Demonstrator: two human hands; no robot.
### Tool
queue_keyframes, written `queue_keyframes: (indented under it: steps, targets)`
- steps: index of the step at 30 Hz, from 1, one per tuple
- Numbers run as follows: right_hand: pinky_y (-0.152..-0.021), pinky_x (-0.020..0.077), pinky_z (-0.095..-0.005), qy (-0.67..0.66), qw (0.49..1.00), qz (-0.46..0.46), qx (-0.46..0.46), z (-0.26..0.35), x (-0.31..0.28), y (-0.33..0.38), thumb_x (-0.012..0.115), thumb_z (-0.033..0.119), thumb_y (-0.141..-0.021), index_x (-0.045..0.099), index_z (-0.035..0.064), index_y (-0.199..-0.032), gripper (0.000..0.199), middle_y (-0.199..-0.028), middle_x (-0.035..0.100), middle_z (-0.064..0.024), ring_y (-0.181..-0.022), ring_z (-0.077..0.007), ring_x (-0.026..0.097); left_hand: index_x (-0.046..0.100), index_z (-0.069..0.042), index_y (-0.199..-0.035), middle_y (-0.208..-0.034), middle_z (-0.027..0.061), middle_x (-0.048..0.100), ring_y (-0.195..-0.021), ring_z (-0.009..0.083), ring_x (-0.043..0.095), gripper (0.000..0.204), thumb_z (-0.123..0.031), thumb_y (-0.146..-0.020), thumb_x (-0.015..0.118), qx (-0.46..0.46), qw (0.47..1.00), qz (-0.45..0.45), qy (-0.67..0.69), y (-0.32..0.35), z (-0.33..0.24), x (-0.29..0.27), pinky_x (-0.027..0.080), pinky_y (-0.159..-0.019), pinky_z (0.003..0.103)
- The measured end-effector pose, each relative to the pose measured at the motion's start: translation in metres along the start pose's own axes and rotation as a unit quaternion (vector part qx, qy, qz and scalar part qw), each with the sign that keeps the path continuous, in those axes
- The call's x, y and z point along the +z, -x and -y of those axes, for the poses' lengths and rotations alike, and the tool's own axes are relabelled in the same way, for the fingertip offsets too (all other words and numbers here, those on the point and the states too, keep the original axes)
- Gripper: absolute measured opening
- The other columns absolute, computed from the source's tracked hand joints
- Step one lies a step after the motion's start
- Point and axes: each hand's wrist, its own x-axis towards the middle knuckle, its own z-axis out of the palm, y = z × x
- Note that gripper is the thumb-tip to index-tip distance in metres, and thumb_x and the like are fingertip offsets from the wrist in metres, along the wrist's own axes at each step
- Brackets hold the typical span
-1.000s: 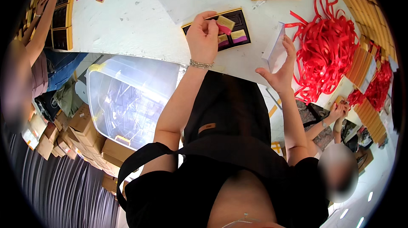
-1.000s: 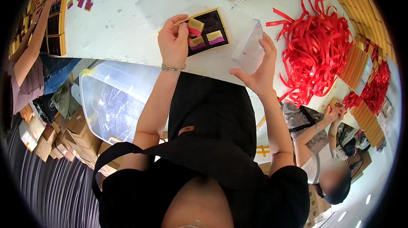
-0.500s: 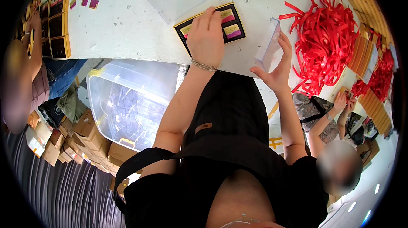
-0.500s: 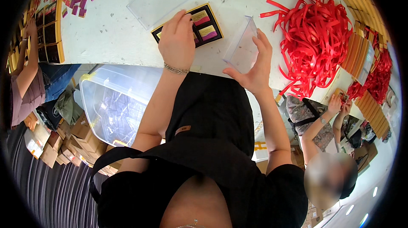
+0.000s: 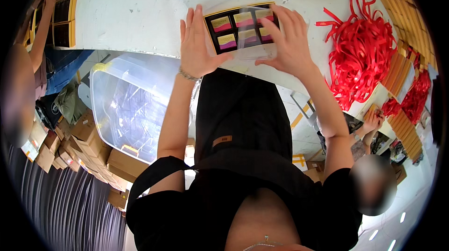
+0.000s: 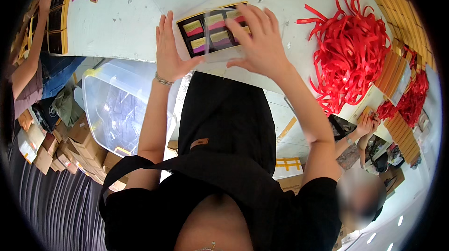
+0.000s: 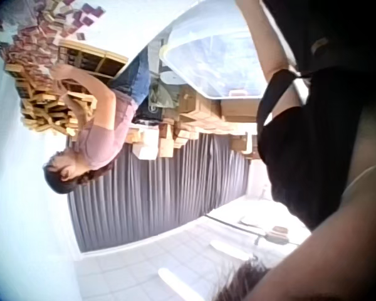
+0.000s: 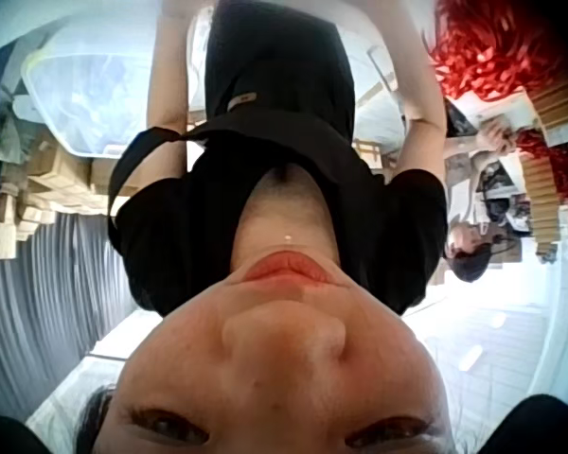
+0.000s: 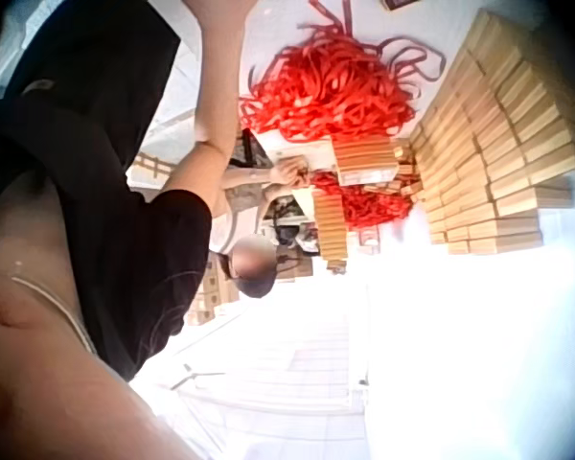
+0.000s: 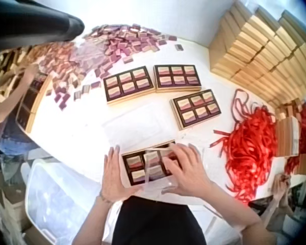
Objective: The person assembles cosmetic palettes by placing small pink and gold rectangular blocks into the compartments of black trays. They arrange the filled trays on a white table, occasionally stacking them or moving a clear plastic bin.
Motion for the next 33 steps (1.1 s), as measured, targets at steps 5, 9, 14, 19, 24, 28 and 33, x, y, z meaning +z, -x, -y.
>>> queue_keyframes:
  steps: [5,9,14,19,24,28,33]
  targets:
    - [-0.107,0.0278,-0.0531,0.056,0.988,0.103,-0.098,-0.001,0.035,-0.040,0.091,0.044,-0.047,0.047,0.0186,-0.137,0.104,-0.142,0.042,-0.0127,-0.130,-0.0313,0.040,0.007,0.004,-0.150,-0.150,0.0186,0.038,-0.135,0.0366,0.042,0.136,-0.053,-0.055,0.087,0.008,0.999,0.039,-0.017,0.015,0.030,0.000,0.020,-0.114,0.055]
    - [-0.107,0.0257,-0.0571,0.059,0.986,0.108,-0.109,0.008,0.045,-0.046,0.087,0.050,-0.055,0.045,0.0198,-0.139,0.099,-0.144,0.041,-0.0126,-0.131,-0.0310,0.039,0.014,0.003,-0.148,-0.145,0.0128,0.046,-0.133,0.0309,0.045,0.134,-0.034,-0.047,0.094,-0.033,0.999,0.018,-0.012,0.014,0.026,0.006,0.023,-0.113,0.054]
    - [-0.106,0.0236,-0.0604,0.057,0.984,0.132,-0.108,0.014,0.043,-0.056,0.087,0.049,-0.056,0.046,0.0206,-0.139,0.098,-0.145,0.040,-0.0132,-0.133,-0.0309,0.037,0.016,0.002,-0.147,-0.144,0.0114,0.048,-0.130,0.0323,0.047,0.131,-0.032,-0.047,0.094,-0.012,1.000,-0.007,-0.021,0.014,0.026,0.004,0.025,-0.112,0.054]
    - [-0.104,0.0247,-0.0599,0.051,0.984,0.121,-0.118,0.013,0.046,-0.059,0.087,0.050,-0.055,0.046,0.0206,-0.140,0.099,-0.145,0.040,-0.0131,-0.131,-0.0305,0.038,0.020,0.002,-0.147,-0.143,0.0105,0.049,-0.131,0.0326,0.046,0.125,-0.033,-0.050,0.092,-0.026,1.000,-0.009,-0.008,0.015,0.030,0.006,0.026,-0.111,0.053]
    - [-0.103,0.0255,-0.0594,0.055,0.987,0.119,-0.092,0.008,0.042,-0.055,0.086,0.050,-0.055,0.045,0.0208,-0.141,0.100,-0.145,0.040,-0.0136,-0.130,-0.0302,0.040,0.025,0.003,-0.145,-0.144,0.0110,0.048,-0.135,0.0350,0.040,0.121,-0.035,-0.051,0.092,-0.033,0.998,0.020,-0.053,0.010,0.026,0.004,0.025,-0.112,0.052]
    - [-0.102,0.0261,-0.0594,0.035,0.988,0.097,-0.113,0.012,0.043,-0.054,0.086,0.050,-0.055,0.046,0.0207,-0.141,0.099,-0.144,0.041,-0.0142,-0.129,-0.0303,0.041,0.016,-0.001,-0.149,-0.147,0.0044,0.045,-0.141,0.0348,0.030,0.128,-0.039,-0.053,0.091,-0.027,0.998,0.010,-0.053,0.011,0.024,0.006,0.022,-0.115,0.052]
    - [-0.103,0.0260,-0.0603,0.049,0.991,0.091,-0.084,0.017,0.036,-0.047,0.086,0.049,-0.054,0.046,0.0210,-0.141,0.100,-0.145,0.040,-0.0132,-0.130,-0.0299,0.040,0.012,-0.001,-0.150,-0.149,0.0026,0.042,-0.142,0.0352,0.029,0.133,-0.041,-0.051,0.091,-0.020,0.999,0.007,-0.047,0.013,0.026,0.008,0.021,-0.115,0.052]
